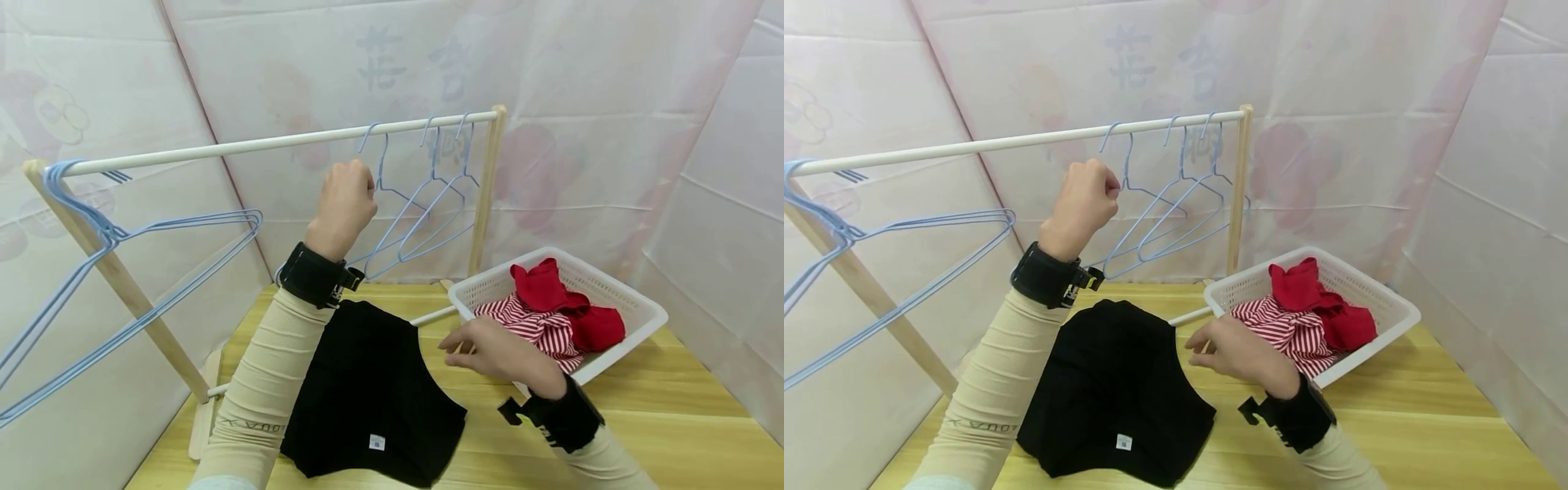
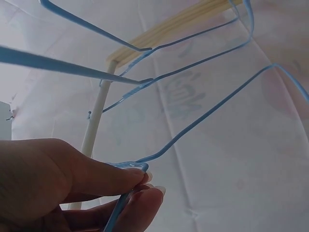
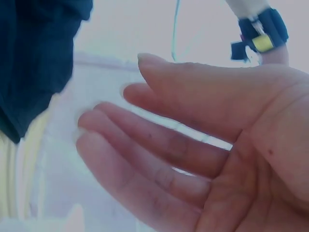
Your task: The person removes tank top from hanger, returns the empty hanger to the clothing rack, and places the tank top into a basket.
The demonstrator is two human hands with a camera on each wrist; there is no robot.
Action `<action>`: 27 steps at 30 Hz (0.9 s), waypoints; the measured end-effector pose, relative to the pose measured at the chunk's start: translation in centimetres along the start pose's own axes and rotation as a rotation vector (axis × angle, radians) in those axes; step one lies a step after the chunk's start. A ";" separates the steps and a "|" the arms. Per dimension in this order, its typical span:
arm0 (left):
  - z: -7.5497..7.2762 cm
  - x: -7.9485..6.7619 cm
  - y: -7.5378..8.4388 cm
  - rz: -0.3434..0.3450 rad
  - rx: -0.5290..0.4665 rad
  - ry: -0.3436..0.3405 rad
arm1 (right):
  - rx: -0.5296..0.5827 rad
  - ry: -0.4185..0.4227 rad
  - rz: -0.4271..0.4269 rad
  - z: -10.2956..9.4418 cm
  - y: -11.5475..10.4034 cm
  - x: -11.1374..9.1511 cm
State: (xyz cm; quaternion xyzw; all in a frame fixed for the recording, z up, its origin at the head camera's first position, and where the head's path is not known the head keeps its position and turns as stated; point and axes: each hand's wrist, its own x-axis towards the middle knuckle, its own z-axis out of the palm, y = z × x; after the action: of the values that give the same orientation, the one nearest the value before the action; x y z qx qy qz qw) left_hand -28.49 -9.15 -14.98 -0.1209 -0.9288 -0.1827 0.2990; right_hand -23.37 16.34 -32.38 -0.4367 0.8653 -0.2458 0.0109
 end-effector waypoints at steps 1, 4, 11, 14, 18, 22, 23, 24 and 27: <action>0.0 0.0 0.0 0.000 0.000 0.001 | -0.001 0.016 0.023 -0.5 0.1 -0.3; 0.1 0.0 0.1 -0.003 0.000 0.003 | -0.017 0.059 0.074 -1.7 0.6 -1.5; 0.1 0.0 0.4 0.002 0.009 0.008 | -0.072 0.153 0.212 -4.1 2.3 -4.1; 0.1 0.0 0.6 -0.003 0.013 0.000 | -0.112 0.186 0.281 -5.1 3.2 -5.4; -0.1 -0.2 0.7 -0.021 0.003 -0.018 | -0.148 0.217 0.360 -6.3 4.6 -7.2; -0.4 -0.6 0.9 -0.027 -0.001 -0.029 | -0.218 0.245 0.380 -7.4 6.4 -8.9; -0.4 -0.7 0.9 -0.028 0.003 -0.034 | -0.230 0.245 0.384 -7.7 6.8 -9.3; -0.4 -0.9 1.0 -0.028 0.006 -0.034 | -0.235 0.245 0.396 -7.9 7.2 -9.8; -0.6 -1.2 1.1 -0.033 0.013 -0.046 | -0.263 0.255 0.427 -8.7 8.3 -11.1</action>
State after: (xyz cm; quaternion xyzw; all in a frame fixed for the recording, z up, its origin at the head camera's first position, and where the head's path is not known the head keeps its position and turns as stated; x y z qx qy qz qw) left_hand -26.87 -8.53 -14.93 -0.1077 -0.9384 -0.1786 0.2755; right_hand -24.79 32.52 -30.55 -0.2076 0.9566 -0.1763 -0.1035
